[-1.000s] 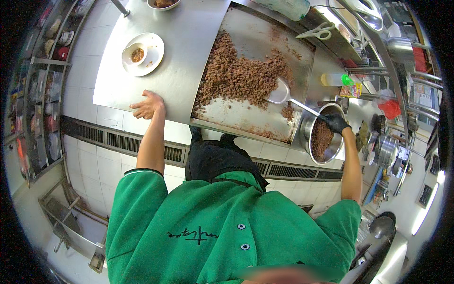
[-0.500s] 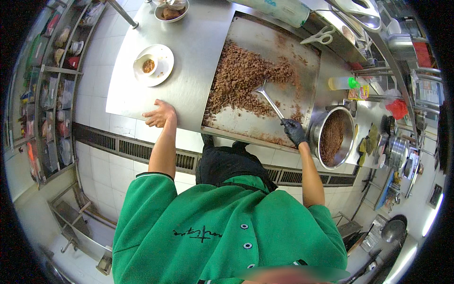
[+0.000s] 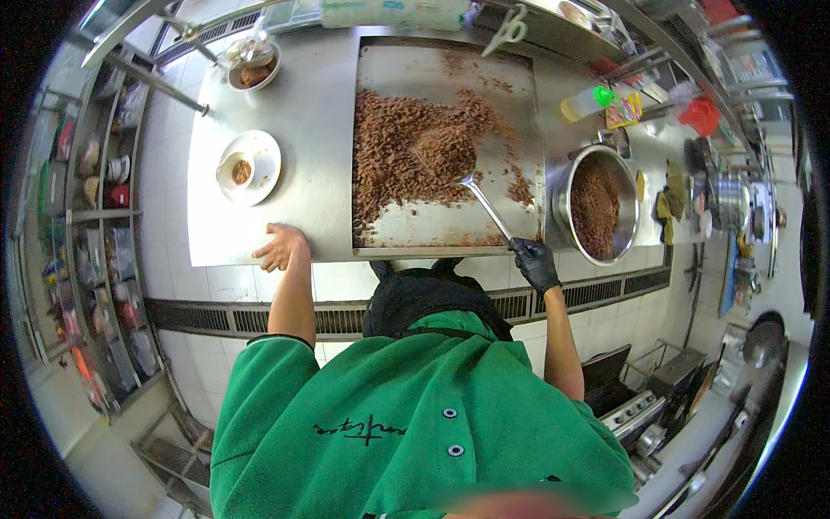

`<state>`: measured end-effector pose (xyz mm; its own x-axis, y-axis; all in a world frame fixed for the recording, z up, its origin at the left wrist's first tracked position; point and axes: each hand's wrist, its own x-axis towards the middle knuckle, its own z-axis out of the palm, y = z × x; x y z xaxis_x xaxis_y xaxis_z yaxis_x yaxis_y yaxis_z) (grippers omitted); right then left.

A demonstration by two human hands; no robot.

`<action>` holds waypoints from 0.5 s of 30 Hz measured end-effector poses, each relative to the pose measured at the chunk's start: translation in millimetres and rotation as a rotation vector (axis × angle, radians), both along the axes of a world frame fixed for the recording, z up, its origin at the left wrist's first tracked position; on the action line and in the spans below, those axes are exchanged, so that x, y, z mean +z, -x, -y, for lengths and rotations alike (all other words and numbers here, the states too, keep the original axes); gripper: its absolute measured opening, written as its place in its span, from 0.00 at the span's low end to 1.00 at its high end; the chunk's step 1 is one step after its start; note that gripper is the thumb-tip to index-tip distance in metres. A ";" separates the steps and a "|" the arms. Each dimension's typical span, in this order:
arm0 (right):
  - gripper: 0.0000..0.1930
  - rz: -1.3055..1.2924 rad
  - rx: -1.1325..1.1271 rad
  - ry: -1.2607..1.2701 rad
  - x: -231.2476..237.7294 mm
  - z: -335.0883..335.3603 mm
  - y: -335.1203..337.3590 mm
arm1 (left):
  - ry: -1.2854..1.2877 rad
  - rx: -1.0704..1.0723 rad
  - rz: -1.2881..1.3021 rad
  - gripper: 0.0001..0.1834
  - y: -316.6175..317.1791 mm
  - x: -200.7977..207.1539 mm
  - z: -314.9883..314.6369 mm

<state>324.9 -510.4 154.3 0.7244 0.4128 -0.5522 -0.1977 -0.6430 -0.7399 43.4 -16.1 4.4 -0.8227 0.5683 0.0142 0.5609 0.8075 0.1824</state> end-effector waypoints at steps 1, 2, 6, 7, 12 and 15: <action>0.13 0.033 0.010 0.011 8.9 4.3 2.4 | 0.002 0.010 -0.007 0.45 0.1 -2.9 -0.4; 0.12 0.047 0.002 0.006 17.3 8.4 4.4 | 0.010 0.022 -0.025 0.44 0.2 -5.3 -0.9; 0.11 -0.016 -0.107 0.023 50.2 26.0 10.2 | -0.001 0.034 -0.090 0.44 -0.4 -10.0 -0.4; 0.11 0.011 -0.087 -0.028 59.4 31.8 11.2 | -0.054 0.041 -0.078 0.44 -0.2 -9.6 0.1; 0.12 0.074 -0.068 -0.108 109.2 66.9 15.3 | -0.038 0.055 -0.006 0.47 -1.1 -2.5 3.3; 0.11 0.017 -0.167 -0.050 136.1 93.5 17.1 | -0.011 0.038 0.055 0.47 1.2 2.9 6.9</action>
